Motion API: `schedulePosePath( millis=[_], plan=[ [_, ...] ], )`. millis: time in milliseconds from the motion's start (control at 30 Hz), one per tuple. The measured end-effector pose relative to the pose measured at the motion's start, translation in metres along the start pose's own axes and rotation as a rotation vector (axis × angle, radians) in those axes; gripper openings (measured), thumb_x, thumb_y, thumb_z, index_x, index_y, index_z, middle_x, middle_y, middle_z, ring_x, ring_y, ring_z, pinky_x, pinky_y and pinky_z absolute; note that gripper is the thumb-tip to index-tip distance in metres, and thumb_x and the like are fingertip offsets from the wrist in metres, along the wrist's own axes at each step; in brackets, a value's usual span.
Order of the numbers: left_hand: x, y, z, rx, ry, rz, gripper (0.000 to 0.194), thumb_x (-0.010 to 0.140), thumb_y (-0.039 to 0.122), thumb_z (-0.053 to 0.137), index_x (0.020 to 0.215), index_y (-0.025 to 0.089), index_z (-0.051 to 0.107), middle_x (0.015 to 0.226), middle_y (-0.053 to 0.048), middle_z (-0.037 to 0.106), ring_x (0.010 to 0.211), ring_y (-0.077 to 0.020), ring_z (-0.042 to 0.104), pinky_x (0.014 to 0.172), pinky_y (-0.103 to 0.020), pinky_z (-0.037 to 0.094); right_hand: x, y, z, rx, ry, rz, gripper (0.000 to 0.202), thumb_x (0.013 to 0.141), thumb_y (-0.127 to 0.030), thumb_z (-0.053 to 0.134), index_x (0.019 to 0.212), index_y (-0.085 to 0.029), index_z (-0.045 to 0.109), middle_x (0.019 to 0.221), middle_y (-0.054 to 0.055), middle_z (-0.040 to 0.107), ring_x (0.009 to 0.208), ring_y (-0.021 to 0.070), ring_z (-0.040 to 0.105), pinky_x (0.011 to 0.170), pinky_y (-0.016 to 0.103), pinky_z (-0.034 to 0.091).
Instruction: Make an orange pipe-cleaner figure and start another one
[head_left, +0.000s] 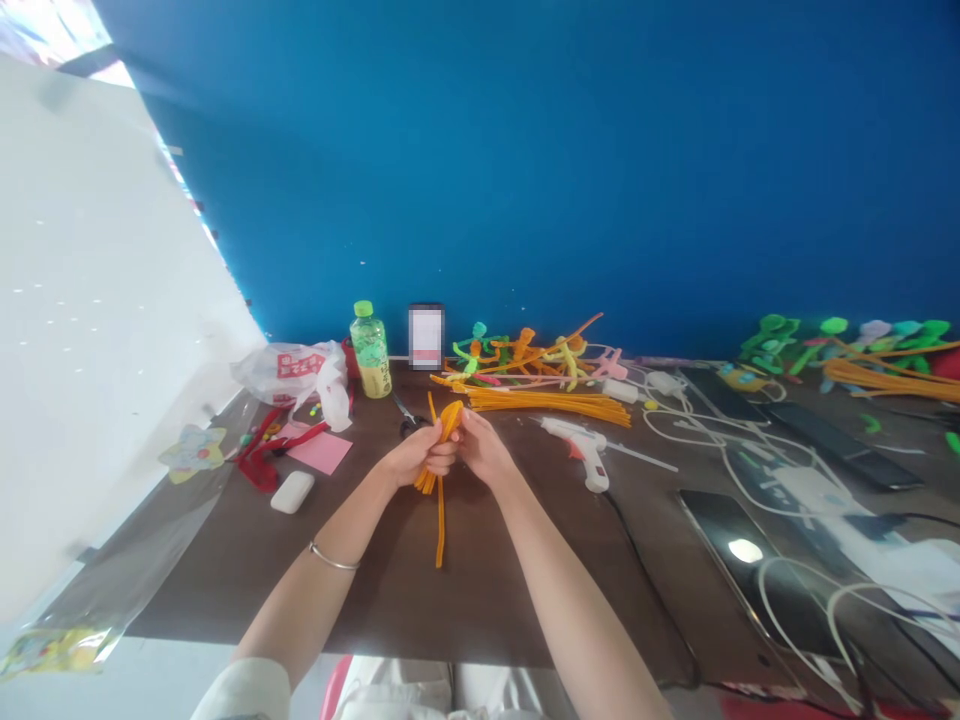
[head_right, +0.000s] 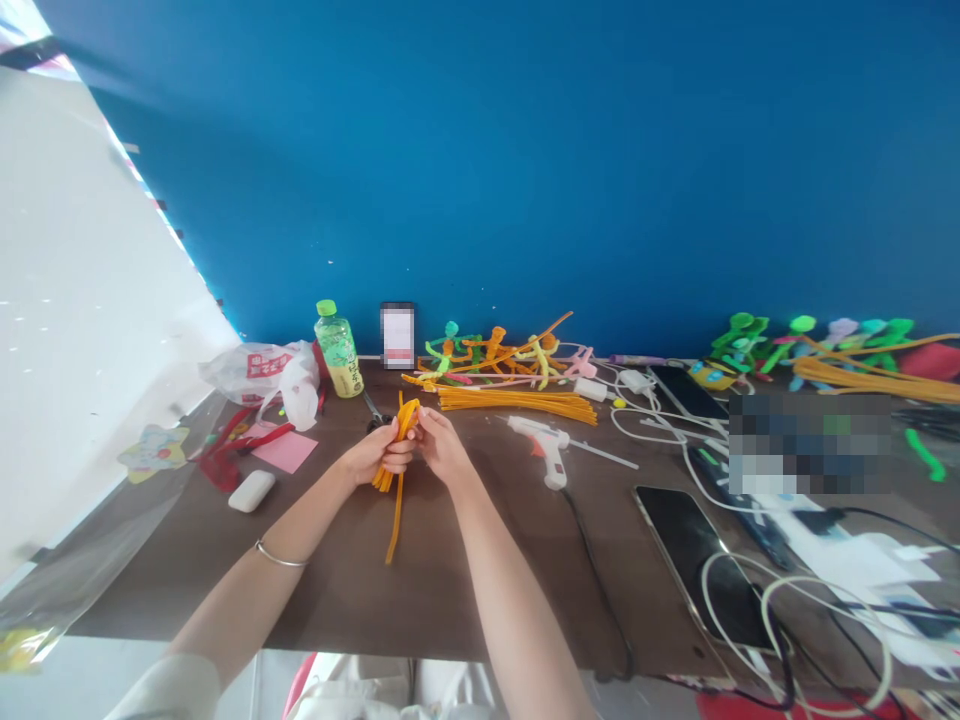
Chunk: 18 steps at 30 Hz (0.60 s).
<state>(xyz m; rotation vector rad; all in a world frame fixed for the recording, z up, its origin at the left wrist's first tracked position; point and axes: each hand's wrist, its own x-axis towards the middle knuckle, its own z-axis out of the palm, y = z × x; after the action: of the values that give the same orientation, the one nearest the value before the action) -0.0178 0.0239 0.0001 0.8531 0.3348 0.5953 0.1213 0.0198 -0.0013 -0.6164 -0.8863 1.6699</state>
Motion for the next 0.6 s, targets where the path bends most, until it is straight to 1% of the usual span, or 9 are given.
schedulePosePath(
  millis=[133, 233, 300, 400, 500, 600],
  plan=[
    [0.0016, -0.0010, 0.0022, 0.006, 0.049, 0.015, 0.036, 0.077, 0.049, 0.049, 0.075, 0.014, 0.046, 0.052, 0.009, 0.017, 0.040, -0.0023, 0.017, 0.037, -0.013, 0.019, 0.0003, 0.0015, -0.0007, -0.017, 0.033, 0.009, 0.024, 0.067, -0.037, 0.068, 0.064, -0.018, 0.054, 0.054, -0.004, 0.049, 0.051, 0.0077, 0.041, 0.050, 0.021, 0.029],
    [0.0023, -0.0012, 0.0022, 0.027, 0.076, 0.038, 0.035, 0.078, 0.048, 0.048, 0.078, 0.013, 0.047, 0.052, 0.009, 0.019, 0.040, -0.0021, 0.017, 0.037, -0.013, 0.018, 0.0000, 0.0014, -0.0014, -0.028, 0.030, 0.002, 0.023, 0.068, -0.036, 0.067, 0.062, -0.018, 0.053, 0.053, -0.004, 0.047, 0.051, 0.0071, 0.039, 0.049, 0.021, 0.028],
    [0.0025, -0.0009, 0.0010, 0.033, 0.076, 0.040, 0.035, 0.079, 0.049, 0.047, 0.077, 0.014, 0.046, 0.051, 0.009, 0.018, 0.039, -0.0020, 0.015, 0.037, -0.012, 0.016, -0.0005, 0.0007, -0.0015, -0.030, 0.032, -0.019, 0.023, 0.067, -0.034, 0.068, 0.062, -0.018, 0.053, 0.053, -0.005, 0.045, 0.051, 0.0070, 0.038, 0.049, 0.021, 0.028],
    [0.0024, 0.0002, -0.0013, 0.029, 0.044, -0.025, 0.037, 0.078, 0.051, 0.046, 0.069, 0.016, 0.039, 0.051, 0.009, 0.015, 0.039, -0.0023, 0.011, 0.035, -0.013, 0.012, -0.0011, -0.0011, -0.0016, 0.000, 0.040, -0.053, 0.023, 0.065, -0.035, 0.069, 0.061, -0.018, 0.054, 0.052, -0.005, 0.041, 0.050, 0.0069, 0.036, 0.049, 0.021, 0.027],
    [0.0020, 0.0014, -0.0026, 0.041, 0.019, -0.106, 0.040, 0.079, 0.052, 0.043, 0.063, 0.017, 0.032, 0.051, 0.009, 0.014, 0.039, -0.0024, 0.008, 0.034, -0.014, 0.009, -0.0012, -0.0021, -0.0022, 0.001, 0.038, -0.057, 0.025, 0.065, -0.036, 0.069, 0.059, -0.017, 0.054, 0.052, -0.005, 0.040, 0.050, 0.0066, 0.034, 0.049, 0.022, 0.027],
    [0.0021, 0.0017, -0.0030, 0.075, 0.049, -0.105, 0.041, 0.080, 0.052, 0.041, 0.062, 0.018, 0.030, 0.050, 0.010, 0.013, 0.039, -0.0025, 0.007, 0.034, -0.014, 0.009, -0.0004, -0.0012, -0.0039, -0.038, 0.000, -0.039, 0.025, 0.067, -0.037, 0.068, 0.059, -0.016, 0.057, 0.054, -0.004, 0.042, 0.051, 0.0066, 0.036, 0.050, 0.022, 0.028]
  ],
)
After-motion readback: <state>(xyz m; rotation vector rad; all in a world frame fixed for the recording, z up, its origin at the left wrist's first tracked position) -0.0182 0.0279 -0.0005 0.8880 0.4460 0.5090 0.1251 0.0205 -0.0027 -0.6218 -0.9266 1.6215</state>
